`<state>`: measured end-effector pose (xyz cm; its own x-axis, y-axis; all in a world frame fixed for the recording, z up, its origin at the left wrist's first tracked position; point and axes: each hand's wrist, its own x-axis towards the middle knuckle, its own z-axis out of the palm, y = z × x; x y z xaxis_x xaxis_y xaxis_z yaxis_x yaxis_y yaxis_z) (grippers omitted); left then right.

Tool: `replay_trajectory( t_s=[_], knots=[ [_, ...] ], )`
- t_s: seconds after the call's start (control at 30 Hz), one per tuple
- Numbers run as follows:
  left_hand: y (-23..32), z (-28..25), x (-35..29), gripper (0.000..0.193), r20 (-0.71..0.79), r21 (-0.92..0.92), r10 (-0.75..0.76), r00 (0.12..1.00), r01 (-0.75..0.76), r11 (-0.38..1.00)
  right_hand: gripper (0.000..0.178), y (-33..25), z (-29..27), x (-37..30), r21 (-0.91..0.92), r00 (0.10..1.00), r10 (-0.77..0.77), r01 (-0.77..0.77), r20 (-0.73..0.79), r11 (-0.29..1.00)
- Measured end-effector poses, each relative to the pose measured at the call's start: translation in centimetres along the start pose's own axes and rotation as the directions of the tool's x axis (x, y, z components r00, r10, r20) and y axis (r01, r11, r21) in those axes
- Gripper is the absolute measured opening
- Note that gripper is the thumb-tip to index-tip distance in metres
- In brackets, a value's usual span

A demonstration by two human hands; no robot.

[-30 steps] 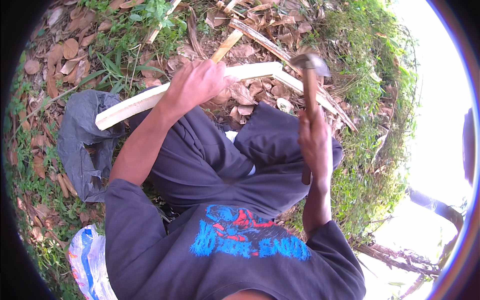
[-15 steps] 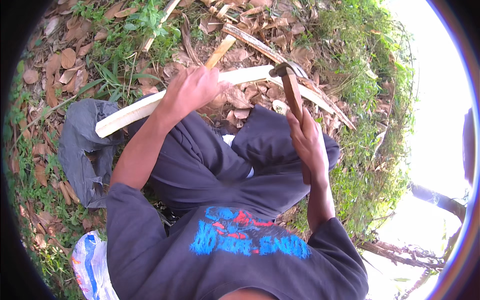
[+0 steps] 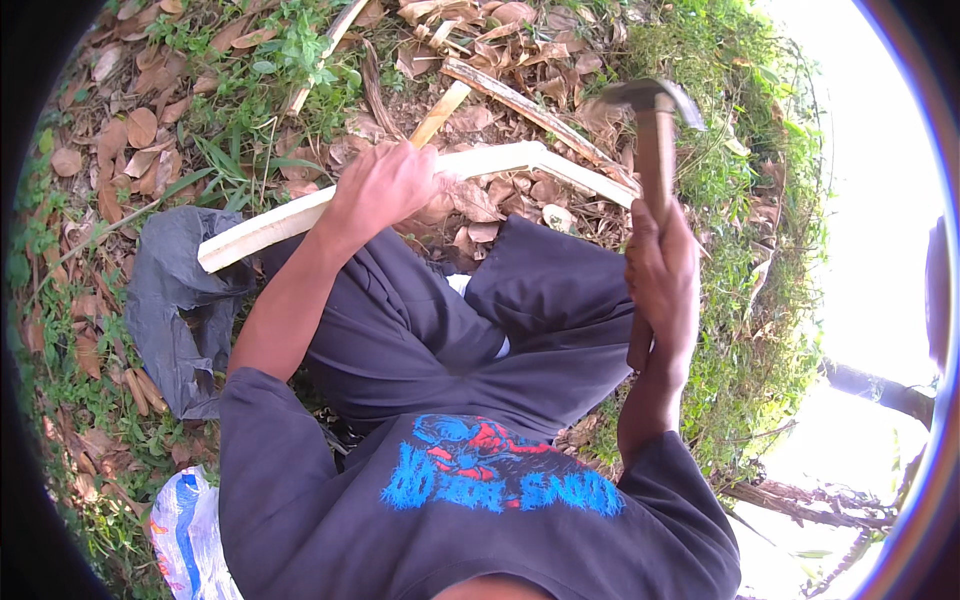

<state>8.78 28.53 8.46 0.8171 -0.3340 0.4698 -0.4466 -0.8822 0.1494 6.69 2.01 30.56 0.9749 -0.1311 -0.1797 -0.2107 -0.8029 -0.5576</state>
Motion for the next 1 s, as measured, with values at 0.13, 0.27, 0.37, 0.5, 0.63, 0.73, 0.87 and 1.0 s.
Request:
replay_trajectory(
  t_s=[0.13, 0.27, 0.37, 0.5, 0.63, 0.73, 0.87, 1.0],
  knots=[
    [0.3, 0.1, 0.6, 0.04, 0.039, -0.038, -0.06, 0.997, 0.062, 0.997, 0.03, 1.9, 1.9, -0.1, -0.108, 0.998, -0.053, 0.056, 0.029, 0.993],
    [0.6, -1.6, 1.7, 0.041, 0.177, -0.127, -0.117, 0.977, 0.141, 0.982, 0.032, 6.1, 2.5, -1.8, -0.192, 0.974, -0.125, 0.162, 0.189, 0.968],
    [0.3, -1.9, 2.1, 0.044, 0.19, -0.088, -0.153, 0.97, 0.172, 0.981, 0.031, 2.2, 0.1, -1.0, -0.034, 0.993, -0.109, 0.108, -0.042, 0.994],
    [0.3, 0.0, 1.0, 0.044, 0.125, -0.12, -0.123, 0.984, 0.138, 0.983, 0.028, 1.8, 1.6, 0.0, 0.044, 0.998, -0.017, 0.02, -0.054, 0.999],
    [-0.3, -1.9, 2.5, 0.044, 0.281, -0.172, -0.227, 0.932, 0.282, 0.944, 0.034, 10.0, 5.6, 0.4, -0.296, 0.954, -0.22, 0.275, 0.205, 0.915],
    [0.4, -1.4, 1.7, 0.04, 0.246, -0.138, -0.223, 0.943, 0.262, 0.955, 0.037, 3.8, 2.0, -1.1, -0.135, 0.986, -0.077, 0.097, 0.148, 0.986],
    [0.1, -0.7, 0.9, 0.037, 0.024, -0.083, -0.098, 0.995, 0.1, 0.992, 0.031, 0.7, -0.4, -0.8, 0.0, 0.995, -0.081, 0.081, -0.063, 0.997],
    [0.0, 0.2, 0.6, 0.038, -0.069, -0.078, -0.06, 0.996, 0.055, 0.995, 0.031, 1.9, 1.7, 1.5, -0.141, 0.98, -0.195, 0.189, -0.031, 0.972]
  ],
)
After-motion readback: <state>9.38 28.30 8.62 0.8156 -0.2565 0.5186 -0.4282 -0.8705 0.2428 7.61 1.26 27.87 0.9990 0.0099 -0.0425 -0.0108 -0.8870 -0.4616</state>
